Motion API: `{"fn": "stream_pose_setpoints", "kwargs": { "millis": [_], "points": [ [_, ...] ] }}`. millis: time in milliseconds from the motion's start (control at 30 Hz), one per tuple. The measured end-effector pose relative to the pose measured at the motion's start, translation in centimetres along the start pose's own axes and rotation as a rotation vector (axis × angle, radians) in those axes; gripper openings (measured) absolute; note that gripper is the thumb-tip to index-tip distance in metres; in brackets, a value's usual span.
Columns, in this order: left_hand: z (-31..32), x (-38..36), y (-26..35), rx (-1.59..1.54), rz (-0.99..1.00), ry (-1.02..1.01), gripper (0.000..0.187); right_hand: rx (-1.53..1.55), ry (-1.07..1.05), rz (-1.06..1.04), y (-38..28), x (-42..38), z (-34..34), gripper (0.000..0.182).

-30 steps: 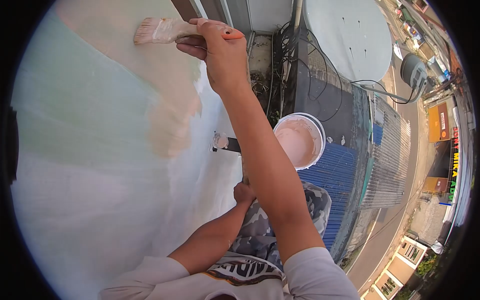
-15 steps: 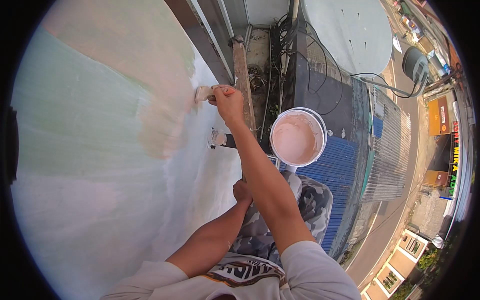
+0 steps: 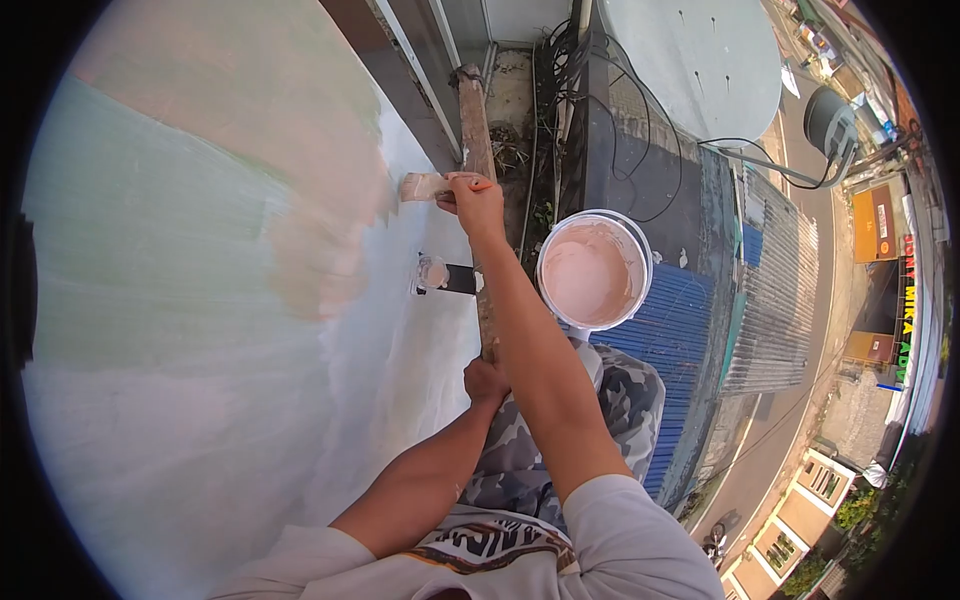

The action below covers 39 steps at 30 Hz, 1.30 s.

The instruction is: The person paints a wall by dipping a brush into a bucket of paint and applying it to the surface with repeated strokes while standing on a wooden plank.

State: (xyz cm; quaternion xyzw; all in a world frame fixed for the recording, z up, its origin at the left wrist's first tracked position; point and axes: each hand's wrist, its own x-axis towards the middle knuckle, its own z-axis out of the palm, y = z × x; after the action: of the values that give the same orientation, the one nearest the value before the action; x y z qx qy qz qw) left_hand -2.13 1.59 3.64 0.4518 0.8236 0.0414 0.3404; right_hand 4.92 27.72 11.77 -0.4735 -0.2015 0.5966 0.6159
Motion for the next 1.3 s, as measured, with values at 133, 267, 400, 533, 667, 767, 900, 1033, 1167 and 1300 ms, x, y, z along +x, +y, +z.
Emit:
{"fn": "stream_pose_setpoints", "kwargs": {
  "millis": [133, 267, 400, 533, 667, 767, 900, 1033, 1167, 1300],
  "points": [
    [0.4, 0.0, -0.4, -0.013, 0.029, 0.005, 0.077, -0.13, 0.05, -0.017, 1.7, 0.2, 0.2, 0.024],
    [0.3, 0.0, -0.4, -0.018, 0.048, -0.013, 0.078, -0.07, -0.09, -0.146, -4.2, -0.1, 5.0, 0.026],
    [1.4, 0.2, -0.8, 0.005, 0.032, 0.02, 0.079, 0.33, -0.303, -0.303, -14.4, -2.0, 7.7, 0.03],
    [0.4, 0.1, -0.1, -0.005, 0.02, 0.023, 0.08, 0.406, -0.365, -0.312, -15.8, -1.8, 8.4, 0.03],
    [0.1, -0.3, 0.3, -0.045, 0.022, 0.023, 0.08, 0.228, -0.211, -0.111, -6.7, 0.8, 3.8, 0.028],
    [0.6, 0.1, 0.0, -0.024, -0.002, 0.005, 0.08, -0.026, -0.008, -0.018, -1.4, 2.2, 0.1, 0.024],
    [0.5, 0.2, 0.0, -0.003, -0.007, -0.018, 0.081, -0.239, 0.061, -0.036, -0.7, 2.7, 0.4, 0.022],
    [1.2, 0.6, -0.7, 0.014, 0.009, -0.012, 0.082, -0.119, -0.069, -0.112, -4.9, 3.4, 4.6, 0.023],
    [1.0, 0.2, -0.3, 0.026, -0.022, -0.004, 0.082, 0.309, -0.287, -0.353, -14.6, 0.9, 8.1, 0.028],
    [0.6, 0.1, 0.0, 0.009, 0.0, 0.021, 0.082, 0.348, -0.35, -0.402, -18.1, 0.6, 8.4, 0.029]
  ]
}}
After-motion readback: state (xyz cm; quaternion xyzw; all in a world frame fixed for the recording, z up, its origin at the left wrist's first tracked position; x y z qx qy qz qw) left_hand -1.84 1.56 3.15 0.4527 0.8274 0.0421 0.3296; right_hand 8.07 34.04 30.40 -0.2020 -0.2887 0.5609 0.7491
